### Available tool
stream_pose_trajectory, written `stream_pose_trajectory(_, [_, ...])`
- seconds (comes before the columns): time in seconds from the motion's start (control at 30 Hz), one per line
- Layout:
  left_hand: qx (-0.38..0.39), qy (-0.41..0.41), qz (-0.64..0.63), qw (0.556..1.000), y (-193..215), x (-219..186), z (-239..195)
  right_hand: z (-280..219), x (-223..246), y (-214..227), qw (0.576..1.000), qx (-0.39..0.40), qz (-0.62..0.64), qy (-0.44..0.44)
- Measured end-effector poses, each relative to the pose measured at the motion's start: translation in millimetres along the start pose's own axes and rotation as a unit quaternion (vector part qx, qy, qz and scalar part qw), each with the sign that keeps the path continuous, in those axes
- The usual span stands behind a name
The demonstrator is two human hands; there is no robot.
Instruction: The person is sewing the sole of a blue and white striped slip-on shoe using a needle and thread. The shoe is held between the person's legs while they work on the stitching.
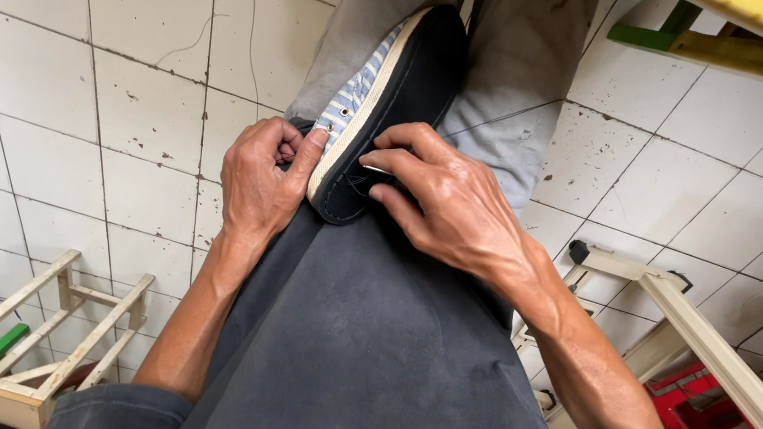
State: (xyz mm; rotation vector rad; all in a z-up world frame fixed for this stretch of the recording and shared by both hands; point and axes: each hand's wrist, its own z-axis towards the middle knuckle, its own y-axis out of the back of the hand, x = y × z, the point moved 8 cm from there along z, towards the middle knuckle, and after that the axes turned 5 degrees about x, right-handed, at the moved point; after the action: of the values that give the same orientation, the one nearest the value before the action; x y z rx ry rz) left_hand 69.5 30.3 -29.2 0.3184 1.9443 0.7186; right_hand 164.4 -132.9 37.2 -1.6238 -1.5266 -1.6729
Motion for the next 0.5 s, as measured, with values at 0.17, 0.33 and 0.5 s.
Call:
stream_pose_trajectory(0.17, [0.006,0.001,0.002,1.0,-1,1,1,1,-12,-8,0.999,0.025,-0.002,-0.023])
stream_pose_trajectory(0.33, [0.005,0.007,-0.009,1.0,0,3,1,-1,-18,-13,0.99,0.104,0.065,-0.073])
stream_pose_trajectory(0.5, [-0.003,0.024,-0.015,1.0,-7,44,-5,0,-15,-14,0.994,0.101,0.035,-0.034])
